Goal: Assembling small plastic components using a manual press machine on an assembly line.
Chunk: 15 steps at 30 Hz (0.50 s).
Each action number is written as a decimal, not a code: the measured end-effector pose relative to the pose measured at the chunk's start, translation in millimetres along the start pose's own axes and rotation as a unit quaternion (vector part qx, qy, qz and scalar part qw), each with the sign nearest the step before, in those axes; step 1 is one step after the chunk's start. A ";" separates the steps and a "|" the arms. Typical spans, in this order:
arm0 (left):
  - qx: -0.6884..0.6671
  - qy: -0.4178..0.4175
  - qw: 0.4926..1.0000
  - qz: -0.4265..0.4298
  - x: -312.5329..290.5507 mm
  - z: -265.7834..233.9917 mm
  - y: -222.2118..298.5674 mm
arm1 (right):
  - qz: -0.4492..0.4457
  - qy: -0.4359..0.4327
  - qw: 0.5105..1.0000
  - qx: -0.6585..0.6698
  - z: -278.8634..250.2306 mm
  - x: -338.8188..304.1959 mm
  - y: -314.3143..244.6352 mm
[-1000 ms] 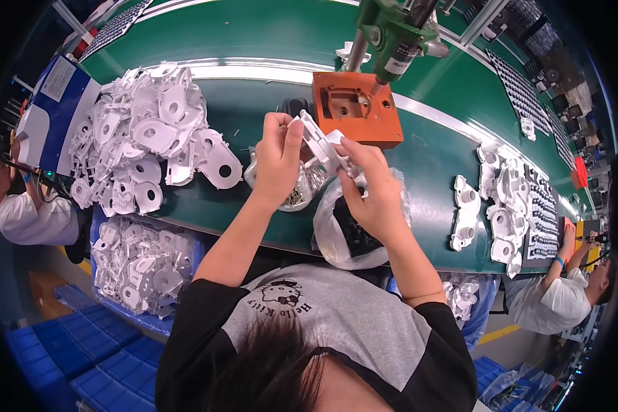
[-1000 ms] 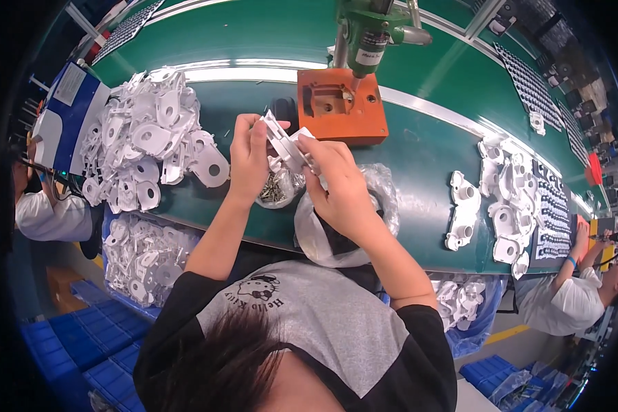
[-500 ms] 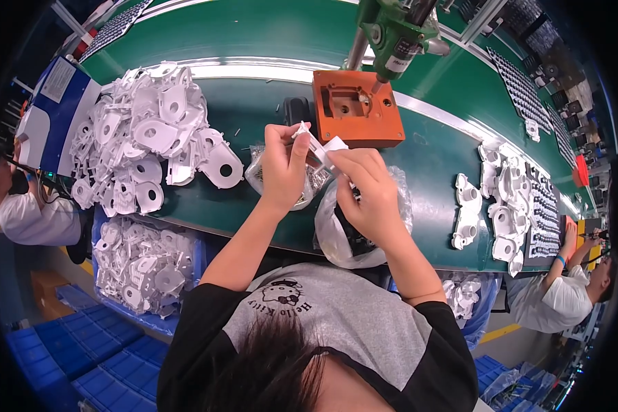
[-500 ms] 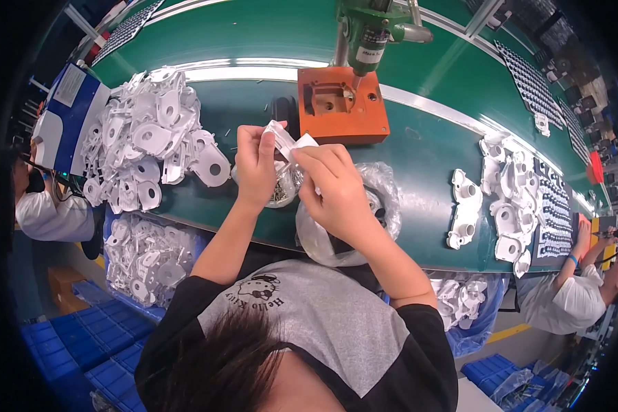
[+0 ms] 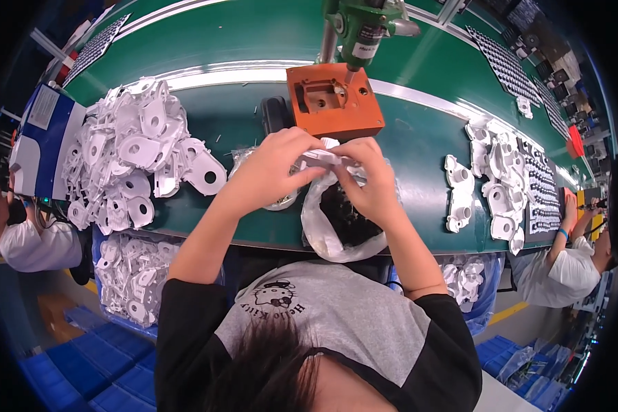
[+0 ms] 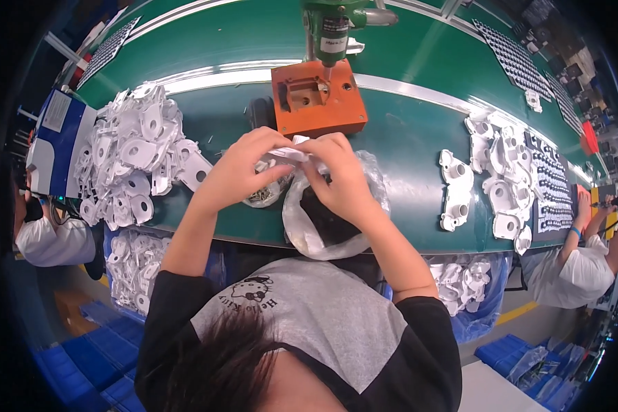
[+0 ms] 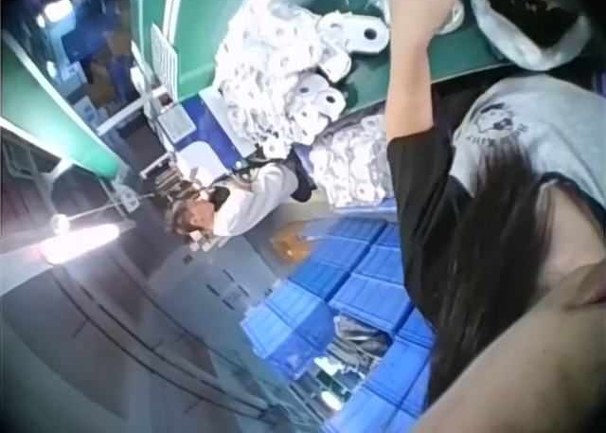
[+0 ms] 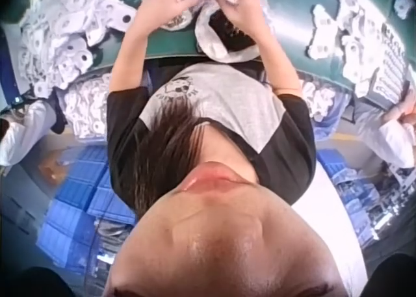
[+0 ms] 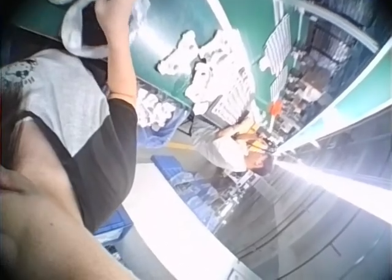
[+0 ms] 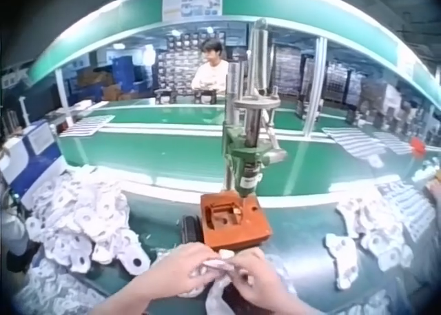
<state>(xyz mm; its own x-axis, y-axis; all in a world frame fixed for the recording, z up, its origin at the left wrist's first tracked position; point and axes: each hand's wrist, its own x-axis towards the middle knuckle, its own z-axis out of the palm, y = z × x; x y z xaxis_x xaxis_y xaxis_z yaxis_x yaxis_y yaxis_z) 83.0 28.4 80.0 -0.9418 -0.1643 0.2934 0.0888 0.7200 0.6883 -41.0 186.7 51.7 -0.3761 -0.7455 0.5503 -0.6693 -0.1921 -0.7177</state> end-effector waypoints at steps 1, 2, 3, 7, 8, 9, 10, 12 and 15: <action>-0.001 -0.037 0.999 -0.008 1.4 1.0 1.0 | 0.002 0.010 1.000 -0.012 -2.3 -3.1 1.9; 0.045 -0.029 0.998 0.042 4.3 2.4 -4.0 | 0.039 0.030 0.999 0.015 -1.7 -9.0 5.8; 0.059 -0.043 0.997 0.029 7.6 2.4 -3.6 | 0.044 0.031 0.998 0.015 -3.1 -14.4 8.2; 0.073 0.038 0.997 0.003 24.1 2.0 -14.7 | 0.128 0.040 0.988 -0.080 -24.9 -35.8 21.8; 0.115 0.065 0.991 0.011 30.8 -0.2 -21.2 | 0.140 0.013 0.984 -0.105 -32.0 -42.3 25.9; 0.143 0.070 0.987 -0.019 39.7 -1.4 -20.9 | 0.149 0.013 0.980 -0.130 -35.3 -48.7 28.1; 0.172 0.075 0.981 -0.048 49.2 -3.5 -20.9 | 0.152 0.014 0.979 -0.132 -38.1 -54.0 29.2; 0.231 0.084 0.969 -0.035 66.4 0.9 -37.5 | 0.174 -0.101 0.959 -0.198 -41.1 -63.2 30.0; 0.343 0.126 0.926 0.090 82.9 5.8 -64.8 | 0.167 -0.124 0.940 -0.271 -38.8 -71.7 33.5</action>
<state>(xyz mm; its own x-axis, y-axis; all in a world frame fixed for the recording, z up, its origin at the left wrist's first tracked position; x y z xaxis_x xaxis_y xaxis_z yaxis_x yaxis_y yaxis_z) -2.7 -28.0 55.9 -0.8182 -0.0890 0.5680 -0.0706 0.9960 0.0544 -61.4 258.4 4.7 -0.5067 -0.8456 0.1680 -0.7940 0.3819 -0.4729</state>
